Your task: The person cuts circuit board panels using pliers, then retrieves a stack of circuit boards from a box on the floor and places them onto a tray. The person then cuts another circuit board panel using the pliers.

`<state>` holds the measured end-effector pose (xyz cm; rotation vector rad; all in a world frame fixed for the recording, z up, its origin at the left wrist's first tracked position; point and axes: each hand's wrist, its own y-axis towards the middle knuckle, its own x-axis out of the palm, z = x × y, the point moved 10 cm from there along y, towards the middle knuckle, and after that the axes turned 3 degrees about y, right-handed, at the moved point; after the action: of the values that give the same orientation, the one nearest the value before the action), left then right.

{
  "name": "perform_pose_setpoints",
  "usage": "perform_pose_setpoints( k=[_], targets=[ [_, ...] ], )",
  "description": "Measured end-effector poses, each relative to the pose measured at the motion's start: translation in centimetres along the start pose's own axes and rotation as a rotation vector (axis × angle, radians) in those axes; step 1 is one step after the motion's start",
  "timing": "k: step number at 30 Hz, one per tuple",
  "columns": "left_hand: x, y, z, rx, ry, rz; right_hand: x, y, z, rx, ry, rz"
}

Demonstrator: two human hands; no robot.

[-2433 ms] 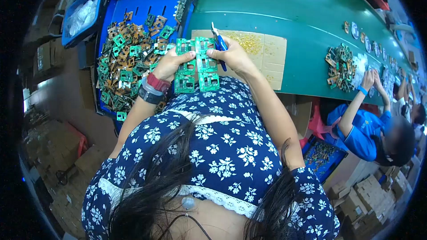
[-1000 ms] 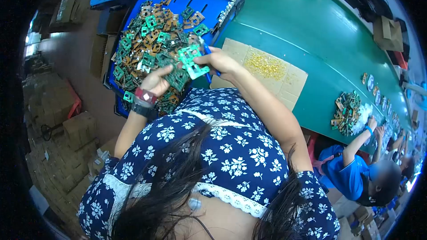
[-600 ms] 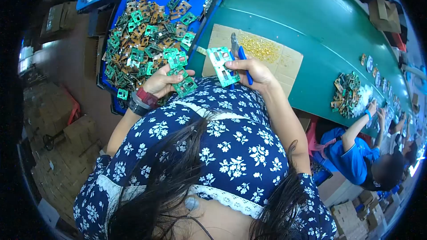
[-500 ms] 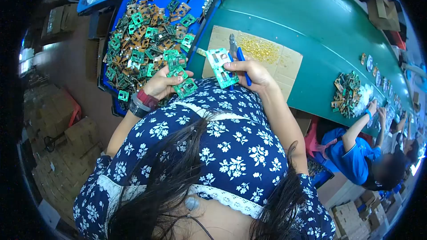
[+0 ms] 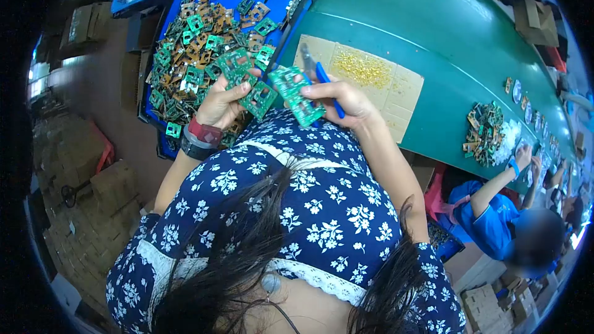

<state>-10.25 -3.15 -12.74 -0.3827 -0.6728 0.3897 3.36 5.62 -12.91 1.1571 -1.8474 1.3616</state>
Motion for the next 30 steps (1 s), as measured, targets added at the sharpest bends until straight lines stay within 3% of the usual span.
perform_pose_setpoints(
  k=[3,6,9,12,17,19,20,23,24,27,28,30],
  targets=[
    [1.2,0.3,1.3,0.106,0.097,0.085,1.3,0.6,-0.2,-0.014,-0.083,0.087],
    [0.9,0.5,2.2,0.216,0.192,0.17,3.2,0.5,-0.5,0.077,-0.407,0.15],
    [-0.2,0.7,2.8,0.34,0.277,0.246,2.5,3.6,1.0,0.055,-0.37,0.134],
    [-2.2,-0.6,4.8,0.499,0.612,0.457,3.7,6.0,2.3,0.061,-0.437,0.095],
    [-7.0,-1.0,7.4,0.523,0.602,0.542,5.4,11.9,2.9,0.007,-0.631,0.024],
    [-10.3,-2.0,9.6,0.416,0.832,0.823,5.1,13.1,3.0,-0.027,-0.65,0.001],
    [-12.2,-2.3,9.9,0.424,0.83,0.835,4.6,13.5,2.8,-0.035,-0.59,0.035],
    [-14.8,-1.1,9.9,0.398,1.921,0.866,4.2,13.8,1.2,-0.067,-0.47,0.095],
    [-14.2,-1.1,10.2,0.395,1.923,0.862,4.9,12.7,0.7,-0.077,-0.416,0.065],
    [-10.9,-0.7,10.5,0.332,0.952,0.603,6.4,10.5,-0.9,-0.102,-0.298,0.016],
    [-8.6,-0.8,10.6,0.324,0.952,0.599,6.7,10.0,-1.4,-0.136,-0.325,0.011],
    [-3.4,0.2,7.7,0.122,0.597,0.359,7.2,9.3,-1.9,-0.197,-0.385,-0.005]
  ],
)
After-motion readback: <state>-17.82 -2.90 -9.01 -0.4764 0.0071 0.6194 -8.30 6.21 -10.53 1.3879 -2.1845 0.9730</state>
